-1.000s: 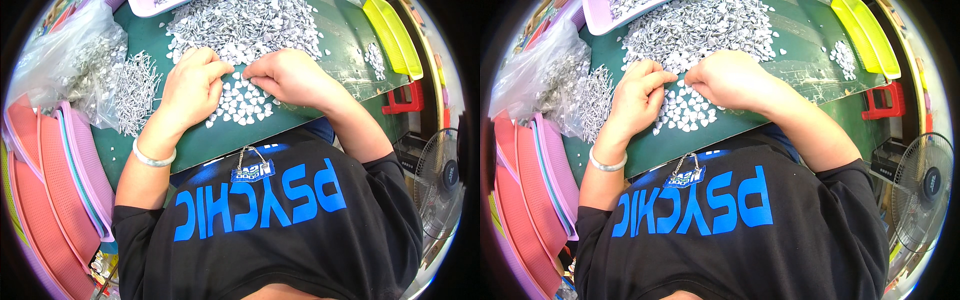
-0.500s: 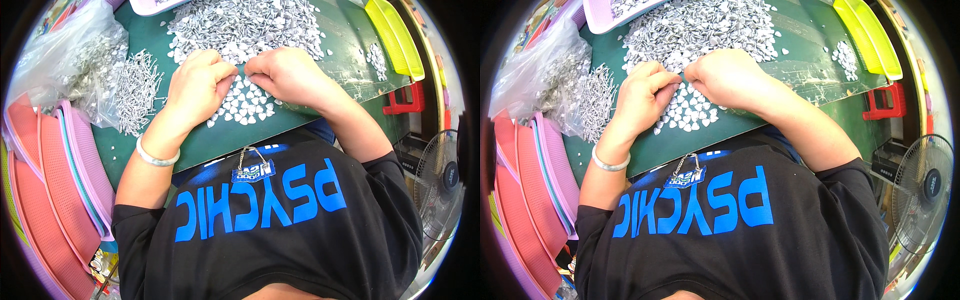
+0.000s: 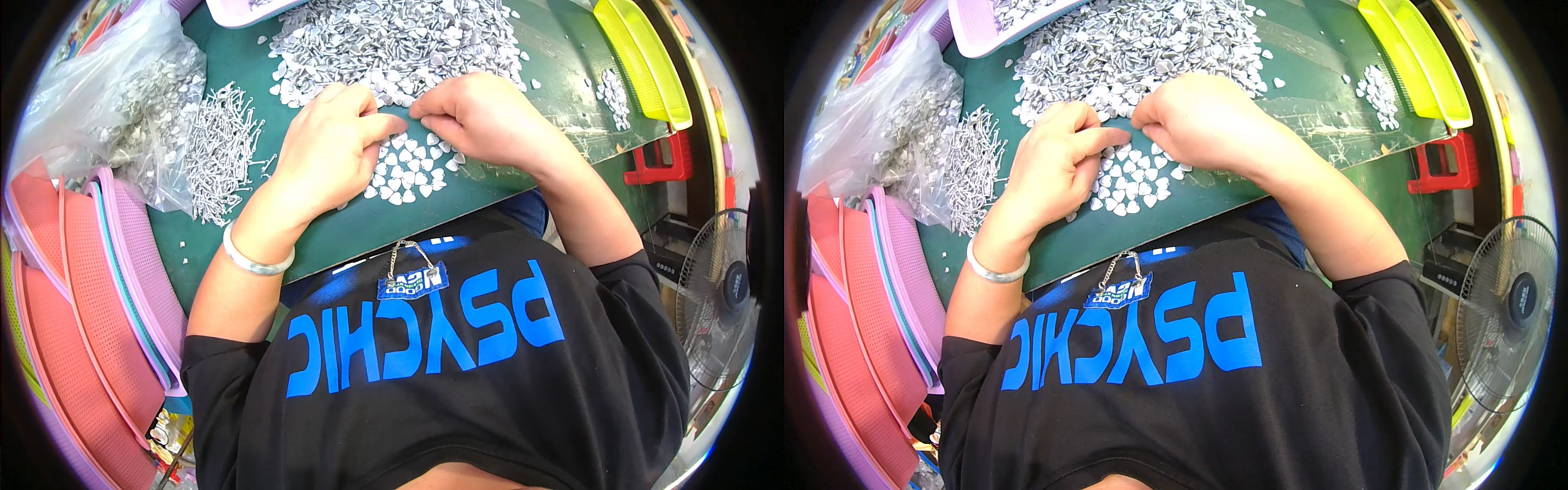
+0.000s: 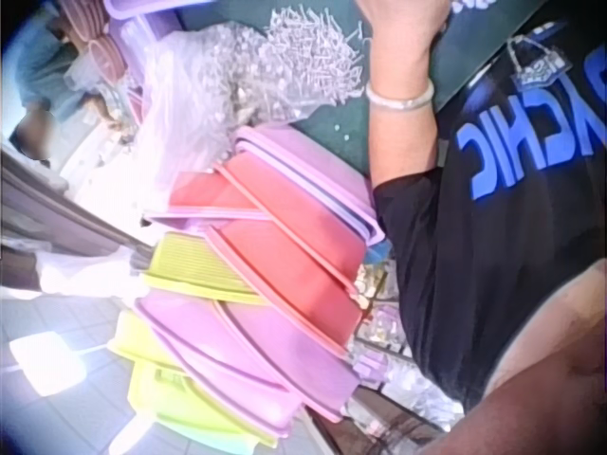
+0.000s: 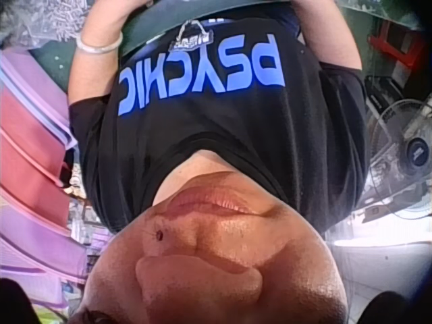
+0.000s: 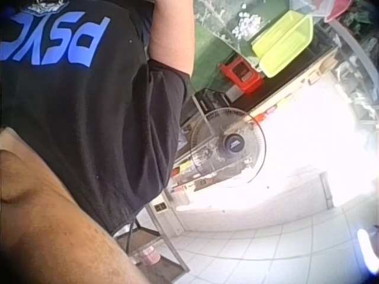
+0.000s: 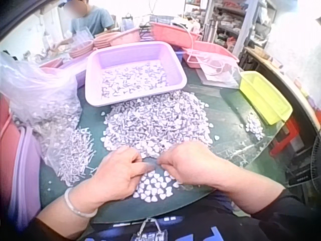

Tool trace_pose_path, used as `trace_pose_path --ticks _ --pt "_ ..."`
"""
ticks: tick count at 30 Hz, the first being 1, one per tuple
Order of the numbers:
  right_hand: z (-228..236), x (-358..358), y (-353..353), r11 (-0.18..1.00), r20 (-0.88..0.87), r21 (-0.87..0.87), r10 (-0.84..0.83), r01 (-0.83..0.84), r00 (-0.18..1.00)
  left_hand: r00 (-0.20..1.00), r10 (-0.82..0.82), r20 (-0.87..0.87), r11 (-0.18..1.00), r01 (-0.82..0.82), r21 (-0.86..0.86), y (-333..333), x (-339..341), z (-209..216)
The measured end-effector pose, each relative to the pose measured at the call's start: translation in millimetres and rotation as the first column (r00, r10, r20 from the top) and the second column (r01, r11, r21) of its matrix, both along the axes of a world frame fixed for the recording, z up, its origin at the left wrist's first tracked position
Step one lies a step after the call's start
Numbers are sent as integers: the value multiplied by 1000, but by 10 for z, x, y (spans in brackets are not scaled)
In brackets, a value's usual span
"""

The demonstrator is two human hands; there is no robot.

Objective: The person sits at a green table and uses both hands to pick up small white heart-shaped pieces and silver pins. They insert the pins into the pieces and place the assembled items into a pile on the table.

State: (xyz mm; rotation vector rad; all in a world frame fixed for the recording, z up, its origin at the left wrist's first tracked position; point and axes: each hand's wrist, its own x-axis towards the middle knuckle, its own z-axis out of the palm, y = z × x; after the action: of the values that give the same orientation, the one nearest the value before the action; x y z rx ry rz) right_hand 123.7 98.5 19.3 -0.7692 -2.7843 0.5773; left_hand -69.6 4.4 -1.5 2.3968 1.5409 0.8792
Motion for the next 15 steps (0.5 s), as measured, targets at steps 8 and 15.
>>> trace_pose_path --ticks 8,15 --pt "18 12 -6 997 9 61 -48 47 999 994 61 88 997 -64 31 29 -36 -52" --pt "12 -41 -18 998 -21 22 -53 54 998 993 87 75 995 -90 43 34 -30 -33"
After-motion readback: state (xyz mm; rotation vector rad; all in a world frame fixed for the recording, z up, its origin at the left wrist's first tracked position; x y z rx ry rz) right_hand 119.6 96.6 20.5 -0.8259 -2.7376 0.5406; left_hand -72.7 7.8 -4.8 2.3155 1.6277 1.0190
